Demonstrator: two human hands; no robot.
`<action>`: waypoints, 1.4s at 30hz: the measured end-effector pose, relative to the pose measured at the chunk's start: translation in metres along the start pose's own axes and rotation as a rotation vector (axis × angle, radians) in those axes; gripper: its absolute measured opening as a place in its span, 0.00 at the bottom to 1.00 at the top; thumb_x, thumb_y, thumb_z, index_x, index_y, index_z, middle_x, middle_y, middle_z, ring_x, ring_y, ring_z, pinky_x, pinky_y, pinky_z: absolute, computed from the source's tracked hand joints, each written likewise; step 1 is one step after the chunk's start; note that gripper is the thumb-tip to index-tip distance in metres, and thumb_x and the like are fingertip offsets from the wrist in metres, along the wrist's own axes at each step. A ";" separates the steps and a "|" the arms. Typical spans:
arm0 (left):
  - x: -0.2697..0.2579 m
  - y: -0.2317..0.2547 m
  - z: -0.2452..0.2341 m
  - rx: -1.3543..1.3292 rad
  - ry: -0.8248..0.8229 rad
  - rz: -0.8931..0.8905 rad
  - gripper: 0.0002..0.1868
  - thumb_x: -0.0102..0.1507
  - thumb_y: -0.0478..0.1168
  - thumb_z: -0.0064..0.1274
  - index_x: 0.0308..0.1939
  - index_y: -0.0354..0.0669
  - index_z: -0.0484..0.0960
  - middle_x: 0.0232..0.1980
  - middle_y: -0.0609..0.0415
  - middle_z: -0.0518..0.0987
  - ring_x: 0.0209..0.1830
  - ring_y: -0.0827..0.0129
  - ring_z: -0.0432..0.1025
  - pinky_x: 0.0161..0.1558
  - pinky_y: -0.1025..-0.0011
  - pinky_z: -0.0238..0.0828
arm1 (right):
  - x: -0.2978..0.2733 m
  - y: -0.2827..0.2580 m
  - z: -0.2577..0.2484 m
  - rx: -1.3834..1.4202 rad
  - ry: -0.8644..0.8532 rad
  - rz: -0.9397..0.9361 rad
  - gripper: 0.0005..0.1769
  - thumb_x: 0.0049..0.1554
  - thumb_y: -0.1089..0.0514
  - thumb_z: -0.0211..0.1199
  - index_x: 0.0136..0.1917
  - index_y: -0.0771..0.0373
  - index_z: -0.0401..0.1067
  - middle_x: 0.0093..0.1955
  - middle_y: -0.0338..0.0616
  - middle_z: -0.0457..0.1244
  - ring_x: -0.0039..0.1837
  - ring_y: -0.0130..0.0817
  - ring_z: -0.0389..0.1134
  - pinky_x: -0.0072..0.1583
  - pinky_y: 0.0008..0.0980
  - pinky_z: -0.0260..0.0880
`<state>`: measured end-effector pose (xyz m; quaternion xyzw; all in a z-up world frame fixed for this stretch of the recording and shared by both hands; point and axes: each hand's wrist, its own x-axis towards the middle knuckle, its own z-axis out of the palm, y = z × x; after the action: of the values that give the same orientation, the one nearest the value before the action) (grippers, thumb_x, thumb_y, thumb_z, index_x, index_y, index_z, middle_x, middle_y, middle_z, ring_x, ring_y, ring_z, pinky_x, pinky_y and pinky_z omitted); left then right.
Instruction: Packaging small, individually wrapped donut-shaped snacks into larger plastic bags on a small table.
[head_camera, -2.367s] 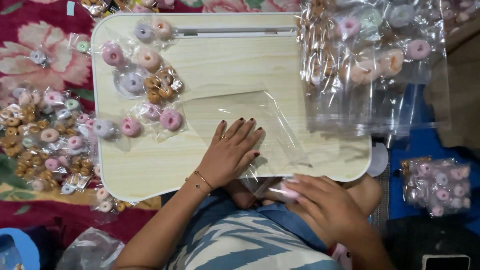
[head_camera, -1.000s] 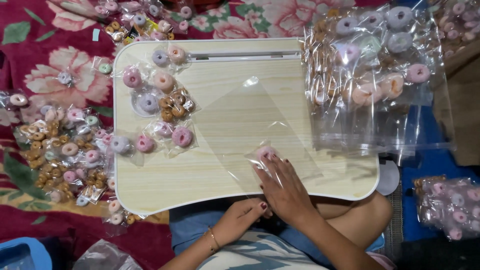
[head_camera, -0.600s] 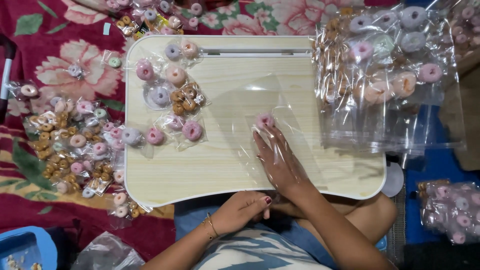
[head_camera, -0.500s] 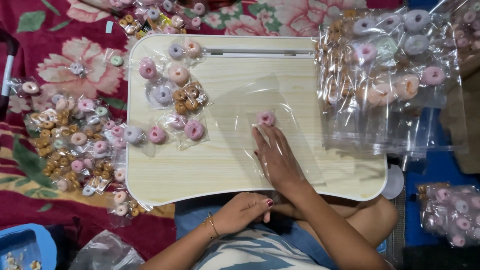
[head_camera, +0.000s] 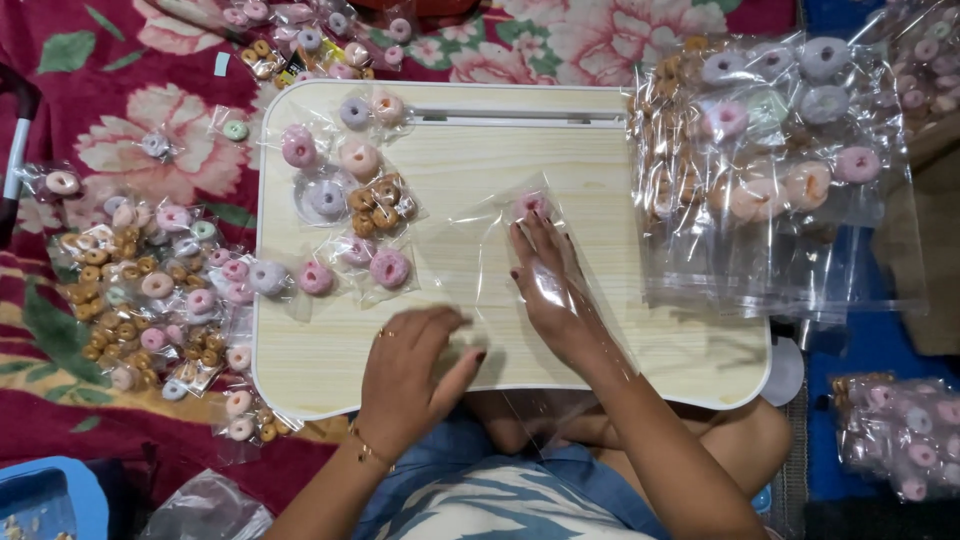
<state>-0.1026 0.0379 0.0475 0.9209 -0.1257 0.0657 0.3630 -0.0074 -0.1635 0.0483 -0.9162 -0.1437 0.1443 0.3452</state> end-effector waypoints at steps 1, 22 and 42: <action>0.008 -0.013 0.005 0.186 0.066 0.047 0.28 0.67 0.61 0.49 0.68 0.57 0.73 0.68 0.53 0.74 0.68 0.55 0.67 0.68 0.57 0.56 | 0.002 0.002 0.000 -0.071 -0.002 -0.003 0.33 0.69 0.44 0.39 0.83 0.55 0.47 0.88 0.46 0.36 0.87 0.45 0.34 0.83 0.46 0.27; 0.138 -0.045 0.074 0.310 -0.363 0.225 0.42 0.69 0.72 0.26 0.82 0.59 0.49 0.84 0.55 0.52 0.82 0.57 0.48 0.78 0.48 0.38 | 0.017 0.035 0.000 -0.493 -0.079 -0.126 0.36 0.64 0.46 0.40 0.81 0.64 0.50 0.86 0.54 0.39 0.87 0.50 0.30 0.84 0.46 0.28; 0.161 -0.050 0.071 0.280 -0.329 0.251 0.41 0.68 0.62 0.32 0.82 0.52 0.47 0.85 0.51 0.46 0.84 0.55 0.41 0.77 0.50 0.35 | -0.191 0.088 -0.029 0.141 -0.007 -0.199 0.25 0.65 0.55 0.57 0.74 0.58 0.66 0.78 0.51 0.55 0.78 0.48 0.55 0.75 0.49 0.54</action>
<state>0.0678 -0.0056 -0.0026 0.9377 -0.2863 -0.0235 0.1956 -0.1577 -0.3133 0.0421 -0.8702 -0.2248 0.1223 0.4210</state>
